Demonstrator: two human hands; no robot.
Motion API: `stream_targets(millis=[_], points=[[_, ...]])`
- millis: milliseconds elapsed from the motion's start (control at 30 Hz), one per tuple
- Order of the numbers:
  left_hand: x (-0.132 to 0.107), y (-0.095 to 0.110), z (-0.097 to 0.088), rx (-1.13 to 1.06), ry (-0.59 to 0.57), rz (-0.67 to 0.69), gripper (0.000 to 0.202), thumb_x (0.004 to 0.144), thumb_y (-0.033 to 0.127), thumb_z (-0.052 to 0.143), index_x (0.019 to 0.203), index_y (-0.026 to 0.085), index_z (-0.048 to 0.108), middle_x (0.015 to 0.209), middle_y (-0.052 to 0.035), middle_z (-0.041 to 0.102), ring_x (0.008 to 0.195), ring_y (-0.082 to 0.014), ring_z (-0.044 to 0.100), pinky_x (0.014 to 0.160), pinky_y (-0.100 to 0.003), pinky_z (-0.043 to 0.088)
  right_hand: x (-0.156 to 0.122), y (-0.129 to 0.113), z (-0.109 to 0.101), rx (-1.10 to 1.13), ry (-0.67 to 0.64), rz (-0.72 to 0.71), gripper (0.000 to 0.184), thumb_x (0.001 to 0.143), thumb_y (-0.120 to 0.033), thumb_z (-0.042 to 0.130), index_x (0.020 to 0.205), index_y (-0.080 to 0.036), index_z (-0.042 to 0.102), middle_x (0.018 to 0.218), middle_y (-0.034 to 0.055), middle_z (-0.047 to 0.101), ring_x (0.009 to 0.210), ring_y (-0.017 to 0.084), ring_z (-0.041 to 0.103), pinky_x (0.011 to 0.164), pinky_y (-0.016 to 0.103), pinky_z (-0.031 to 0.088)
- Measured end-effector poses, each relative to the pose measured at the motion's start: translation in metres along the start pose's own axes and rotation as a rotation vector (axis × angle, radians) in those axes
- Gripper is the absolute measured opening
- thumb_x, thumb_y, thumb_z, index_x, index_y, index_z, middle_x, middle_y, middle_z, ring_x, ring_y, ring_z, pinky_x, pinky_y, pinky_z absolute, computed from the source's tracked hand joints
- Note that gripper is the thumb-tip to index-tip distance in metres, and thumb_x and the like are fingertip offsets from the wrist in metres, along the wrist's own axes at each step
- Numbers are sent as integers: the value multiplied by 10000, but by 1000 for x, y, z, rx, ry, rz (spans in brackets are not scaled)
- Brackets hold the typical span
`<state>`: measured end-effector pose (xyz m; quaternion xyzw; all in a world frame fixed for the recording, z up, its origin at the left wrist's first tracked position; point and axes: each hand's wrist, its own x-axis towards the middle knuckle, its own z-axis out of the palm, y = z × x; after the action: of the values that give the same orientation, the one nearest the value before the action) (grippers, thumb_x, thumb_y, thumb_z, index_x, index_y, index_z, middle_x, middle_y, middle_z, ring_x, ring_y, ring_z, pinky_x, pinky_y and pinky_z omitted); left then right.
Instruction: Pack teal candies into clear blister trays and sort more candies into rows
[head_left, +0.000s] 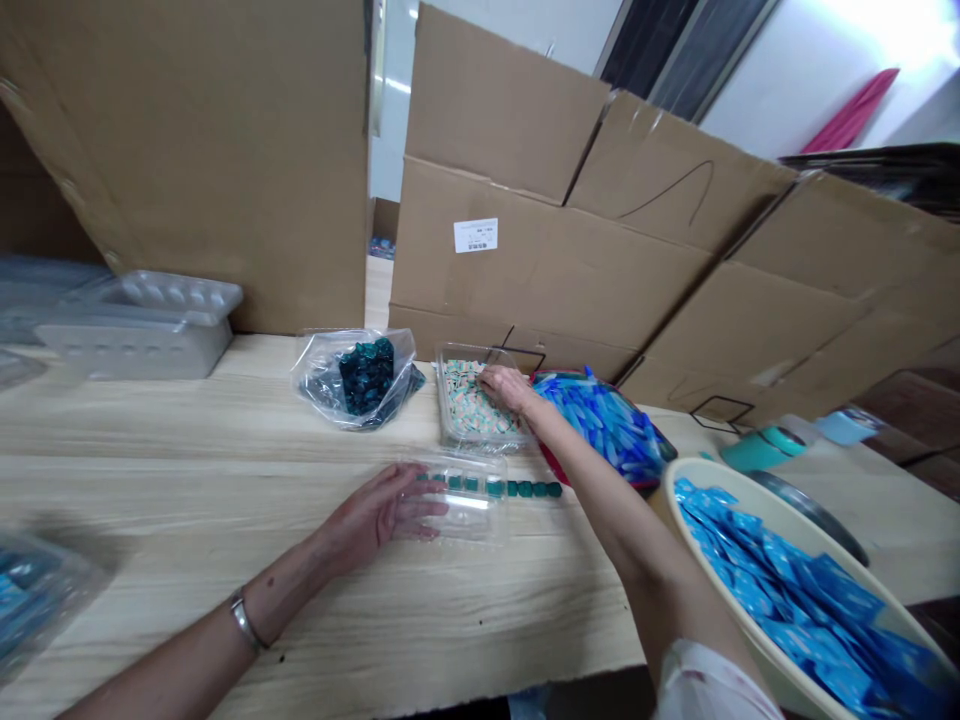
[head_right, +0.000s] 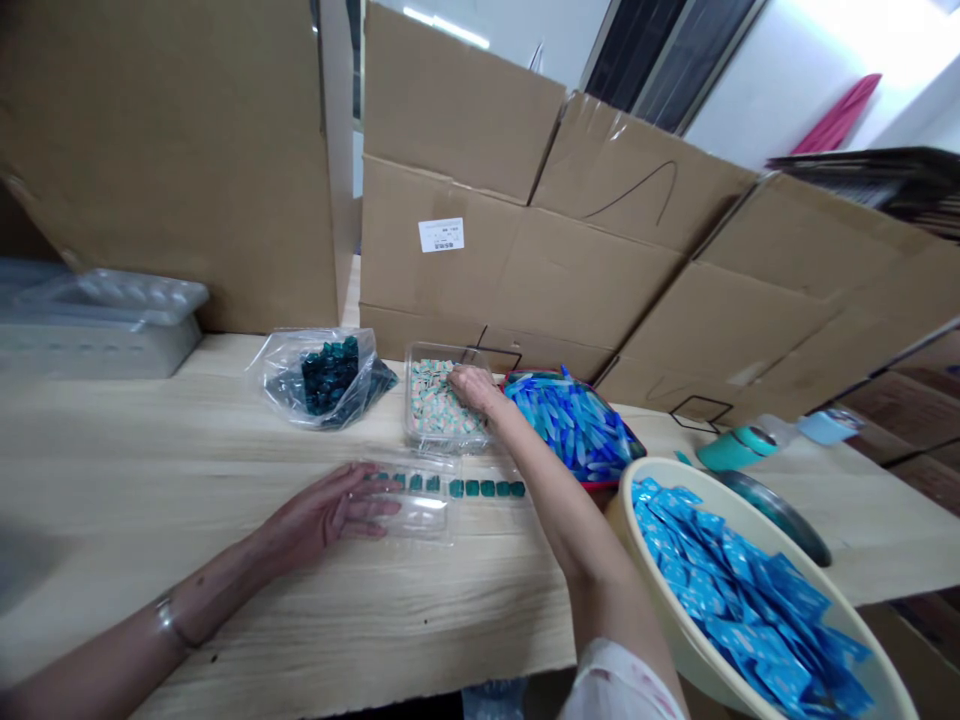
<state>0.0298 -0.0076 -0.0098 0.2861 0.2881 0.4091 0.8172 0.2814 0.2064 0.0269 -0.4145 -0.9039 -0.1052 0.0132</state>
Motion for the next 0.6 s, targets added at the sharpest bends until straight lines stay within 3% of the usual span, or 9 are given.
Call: stream_targets(millis=[267,600], points=[[-1,1,2,0,7,7,316,816,335,556,1073,164,485,1177,-185,572,955,-300,625,732,-422,518,2,8,7,129,23,-53,251,869,-144,419,942,-149,659,994,105,635,944,164,571,812,240,407],[0,0,-1,2,-18,10,305,830,340,535,1071,162,476,1186,-188,567,965,-295,623,745,-418,512,4,10,9,102,51,-28,271,882,-140,378,966,-133,635,993,109,640,959,168,552,836,249,394]])
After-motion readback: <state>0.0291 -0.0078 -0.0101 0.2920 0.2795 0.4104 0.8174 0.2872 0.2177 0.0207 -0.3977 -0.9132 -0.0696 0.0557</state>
